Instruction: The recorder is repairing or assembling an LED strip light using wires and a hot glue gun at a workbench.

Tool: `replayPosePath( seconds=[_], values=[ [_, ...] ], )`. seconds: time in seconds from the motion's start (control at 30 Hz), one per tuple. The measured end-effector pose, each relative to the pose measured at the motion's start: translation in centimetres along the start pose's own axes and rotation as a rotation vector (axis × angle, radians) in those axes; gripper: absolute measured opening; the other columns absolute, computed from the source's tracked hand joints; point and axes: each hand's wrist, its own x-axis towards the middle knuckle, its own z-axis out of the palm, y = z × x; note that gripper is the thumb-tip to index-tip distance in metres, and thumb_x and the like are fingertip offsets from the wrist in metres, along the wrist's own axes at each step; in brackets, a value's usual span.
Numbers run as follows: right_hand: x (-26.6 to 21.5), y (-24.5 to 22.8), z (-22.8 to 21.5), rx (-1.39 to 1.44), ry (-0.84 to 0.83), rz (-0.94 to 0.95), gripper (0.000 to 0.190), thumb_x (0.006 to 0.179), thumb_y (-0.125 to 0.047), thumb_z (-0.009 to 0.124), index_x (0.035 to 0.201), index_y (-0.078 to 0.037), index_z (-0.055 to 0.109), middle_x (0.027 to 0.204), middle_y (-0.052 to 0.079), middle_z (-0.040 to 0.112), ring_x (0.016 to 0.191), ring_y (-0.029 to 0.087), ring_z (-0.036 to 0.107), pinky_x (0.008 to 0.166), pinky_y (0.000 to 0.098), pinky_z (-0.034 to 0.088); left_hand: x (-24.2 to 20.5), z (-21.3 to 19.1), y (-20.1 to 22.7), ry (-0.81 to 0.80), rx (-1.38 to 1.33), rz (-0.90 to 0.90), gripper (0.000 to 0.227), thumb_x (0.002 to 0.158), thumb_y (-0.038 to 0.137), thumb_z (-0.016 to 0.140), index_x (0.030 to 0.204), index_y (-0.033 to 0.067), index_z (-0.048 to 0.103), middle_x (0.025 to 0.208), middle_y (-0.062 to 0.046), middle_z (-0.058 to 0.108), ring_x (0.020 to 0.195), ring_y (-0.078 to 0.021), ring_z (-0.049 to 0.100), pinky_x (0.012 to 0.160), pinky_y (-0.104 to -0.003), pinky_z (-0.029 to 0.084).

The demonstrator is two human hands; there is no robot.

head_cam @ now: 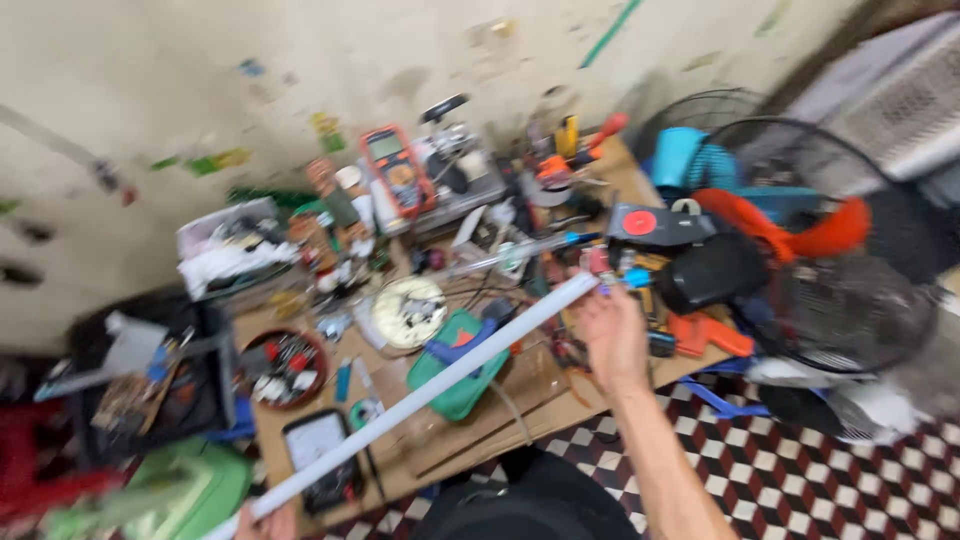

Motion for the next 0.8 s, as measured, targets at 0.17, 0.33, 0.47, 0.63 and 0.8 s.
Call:
replayPosePath(
  seconds=[0.17,0.33,0.47,0.63,0.8],
  values=[
    [1.6,2.2,-5.8,0.082,0.106,0.021,0.043,0.100,-0.033,0.047,0.130,-0.004,0.053,0.141,0.017,0.059,0.134,0.032,0.056,0.116,0.0465,0.045,-2.9,6.3,-2.0,0.083,-0.064,0.155,0.032,0.101,0.019,0.063,0.124,-0.0014,0.058,0.132,-0.019,0.063,0.122,-0.0295,0.065,0.104,-0.042,0.051],
    [3.2,4.3,-13.0,0.163,0.132,0.110,0.035,0.105,-0.034,0.046,0.127,-0.009,0.056,0.145,0.015,0.060,0.135,0.031,0.055,0.119,0.0486,0.044,-3.6,10.1,-2.7,0.105,-0.011,0.150,0.038,0.098,0.024,0.065,0.128,0.0021,0.061,0.128,-0.013,0.067,0.120,-0.0263,0.065,0.103,-0.038,0.055],
    [3.8,4.6,-13.2,0.162,0.221,0.139,0.043,0.101,-0.035,0.044,0.131,-0.011,0.062,0.142,0.011,0.063,0.133,0.027,0.058,0.117,0.0466,0.044,-3.9,12.7,-3.3,0.118,0.056,0.107,0.037,0.097,0.027,0.068,0.129,0.0094,0.060,0.125,-0.010,0.065,0.118,-0.0243,0.063,0.102,-0.037,0.054],
    [3.9,4.6,-14.7,0.174,0.279,0.114,0.041,0.103,-0.041,0.048,0.129,-0.011,0.060,0.135,0.009,0.062,0.127,0.026,0.056,0.114,0.0453,0.044,-0.3,11.7,-3.5,0.091,0.088,0.046,0.031,0.096,0.029,0.070,0.121,0.0097,0.065,0.120,-0.008,0.068,0.114,-0.0233,0.067,0.100,-0.038,0.058],
    [2.6,3.9,-14.6,0.170,0.368,0.077,0.050,0.101,-0.045,0.047,0.136,-0.009,0.055,0.133,0.011,0.059,0.125,0.026,0.055,0.114,0.0451,0.042,4.1,9.9,-4.9,0.057,0.177,-0.013,0.028,0.101,0.031,0.071,0.118,0.0095,0.066,0.118,-0.008,0.069,0.111,-0.0227,0.070,0.097,-0.039,0.058]
  ],
)
